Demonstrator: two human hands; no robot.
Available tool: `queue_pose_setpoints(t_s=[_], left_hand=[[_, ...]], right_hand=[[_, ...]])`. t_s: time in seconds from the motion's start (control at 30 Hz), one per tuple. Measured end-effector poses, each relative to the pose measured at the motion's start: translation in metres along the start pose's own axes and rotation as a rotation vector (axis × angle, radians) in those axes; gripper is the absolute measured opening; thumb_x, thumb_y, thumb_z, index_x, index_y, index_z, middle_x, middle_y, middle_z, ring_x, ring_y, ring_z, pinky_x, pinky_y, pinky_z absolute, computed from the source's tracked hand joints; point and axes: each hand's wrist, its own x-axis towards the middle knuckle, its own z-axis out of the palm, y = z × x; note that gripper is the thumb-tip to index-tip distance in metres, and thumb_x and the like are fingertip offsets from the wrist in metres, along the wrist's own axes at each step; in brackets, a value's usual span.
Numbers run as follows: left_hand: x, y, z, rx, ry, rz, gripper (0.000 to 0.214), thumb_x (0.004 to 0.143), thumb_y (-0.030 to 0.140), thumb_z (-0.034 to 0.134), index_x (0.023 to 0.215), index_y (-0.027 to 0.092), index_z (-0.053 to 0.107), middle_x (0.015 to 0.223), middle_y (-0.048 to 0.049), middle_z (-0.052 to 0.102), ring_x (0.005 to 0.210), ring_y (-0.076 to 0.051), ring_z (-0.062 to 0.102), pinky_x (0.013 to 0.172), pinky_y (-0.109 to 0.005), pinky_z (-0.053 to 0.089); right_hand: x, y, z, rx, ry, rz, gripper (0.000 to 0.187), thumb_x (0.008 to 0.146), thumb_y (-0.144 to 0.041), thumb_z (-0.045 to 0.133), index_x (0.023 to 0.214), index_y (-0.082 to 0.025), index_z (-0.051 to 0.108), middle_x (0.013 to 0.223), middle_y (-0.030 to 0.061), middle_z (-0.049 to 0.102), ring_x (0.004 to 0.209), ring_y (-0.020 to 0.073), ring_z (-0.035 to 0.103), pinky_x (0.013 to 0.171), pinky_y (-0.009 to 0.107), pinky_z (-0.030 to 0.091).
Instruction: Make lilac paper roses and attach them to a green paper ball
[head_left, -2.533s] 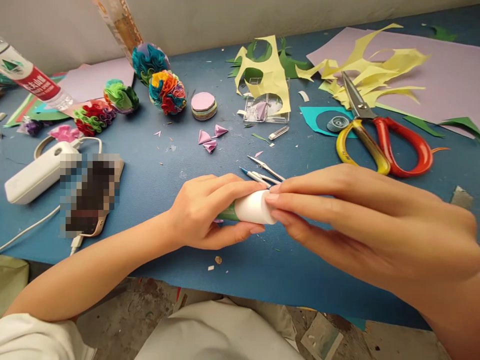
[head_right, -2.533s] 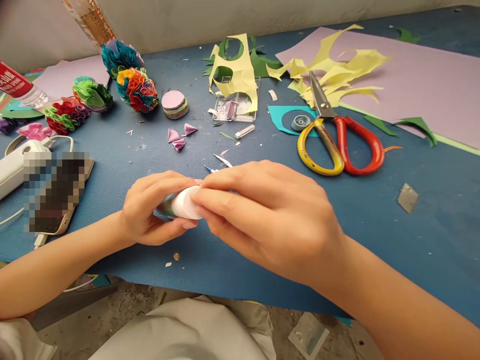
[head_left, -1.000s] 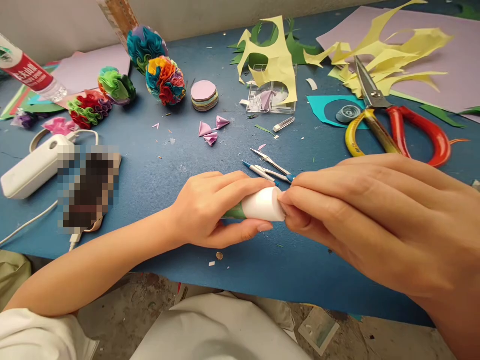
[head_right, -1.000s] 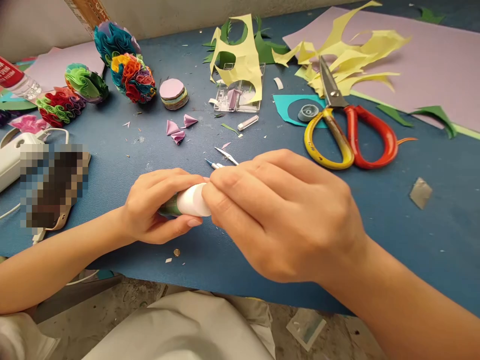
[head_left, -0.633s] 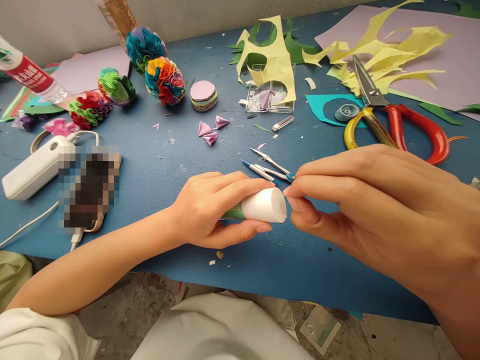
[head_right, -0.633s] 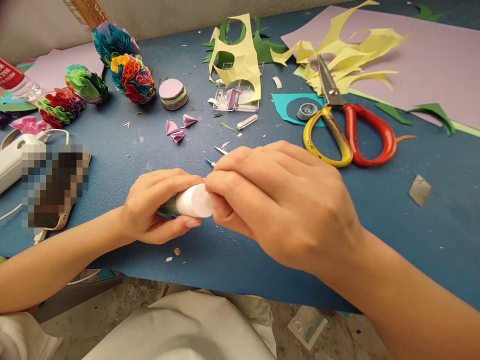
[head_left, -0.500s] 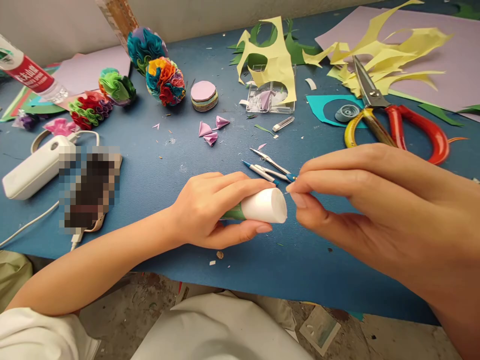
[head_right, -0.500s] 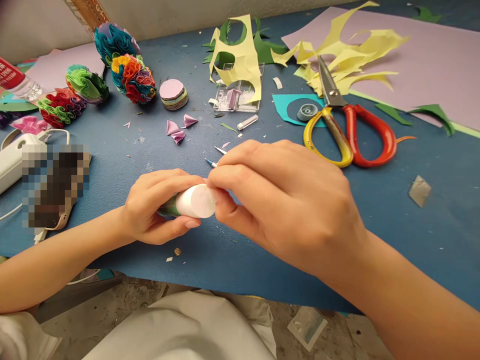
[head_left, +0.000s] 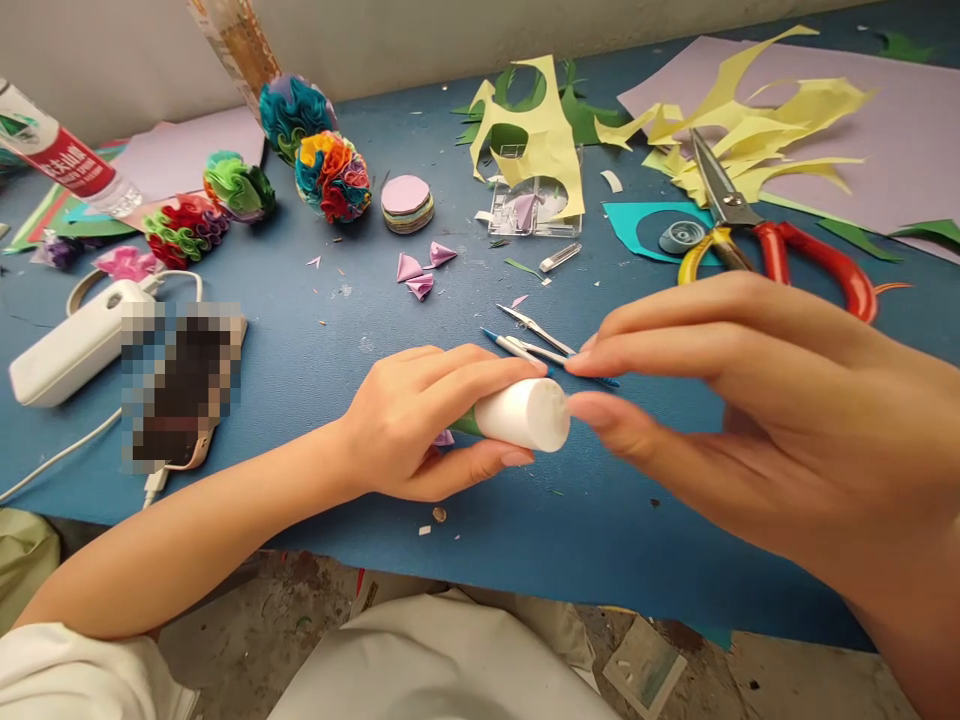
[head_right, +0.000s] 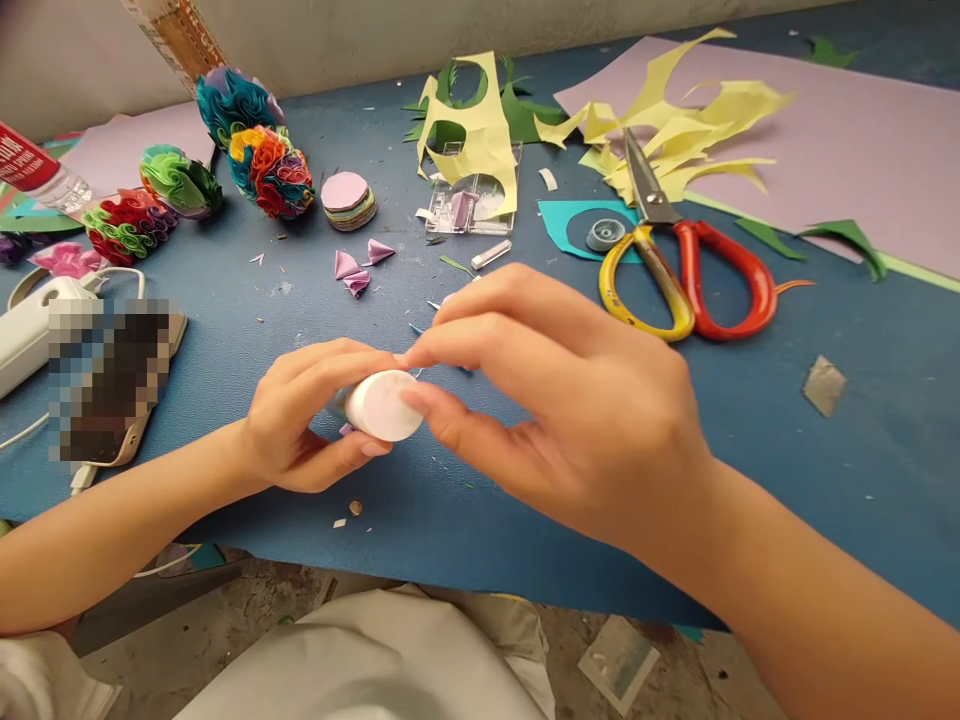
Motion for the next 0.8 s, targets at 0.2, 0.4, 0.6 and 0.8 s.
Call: queue_pose_setpoints(t_s=[0.2,0.4,0.6,0.8], left_hand=[[-0.001,0.0001,-0.0002,0.02,-0.038,0.0,0.036,0.088,0.039,0.053,0.112,0.013,0.053,0.092,-0.0072,0.07,0.076,-0.014,0.066,0.064,-0.024,0.051],[-0.0014,-0.0003,0.0001,0.037,-0.061,0.001,0.037,0.088,0.04,0.053,0.112,0.011,0.053,0.091,-0.0084,0.071,0.075,-0.014,0.065,0.063,-0.024,0.05],[-0.0008,0.0002,0.0007,0.042,-0.066,0.004,0.036,0.088,0.041,0.052,0.111,0.012,0.053,0.089,-0.0068,0.07,0.073,-0.014,0.065,0.062,-0.024,0.048],[-0.0006,0.0019,0.001,0.031,-0.063,0.01,0.037,0.089,0.041,0.052,0.111,0.012,0.054,0.088,-0.0066,0.07,0.071,-0.013,0.063,0.062,-0.024,0.048]], right_hand=[[-0.0026,-0.0036,-0.0037,-0.048,-0.069,-0.027,0.011,0.083,-0.017,0.064,0.086,-0.028,0.065,0.084,-0.003,0.069,0.076,0.0111,0.065,0.065,0.024,0.051],[-0.0037,-0.0019,-0.0024,-0.05,-0.084,-0.051,0.007,0.082,-0.02,0.065,0.082,-0.026,0.064,0.082,-0.0026,0.069,0.072,0.0113,0.064,0.064,0.025,0.05],[-0.0043,-0.0001,0.0022,-0.094,-0.058,-0.094,0.005,0.085,-0.019,0.062,0.082,-0.023,0.061,0.084,-0.0021,0.068,0.067,0.0087,0.061,0.061,0.023,0.048],[-0.0074,-0.0011,0.003,-0.113,-0.06,-0.053,0.005,0.087,-0.021,0.059,0.083,-0.023,0.058,0.087,-0.0032,0.067,0.064,0.0079,0.059,0.06,0.022,0.047]])
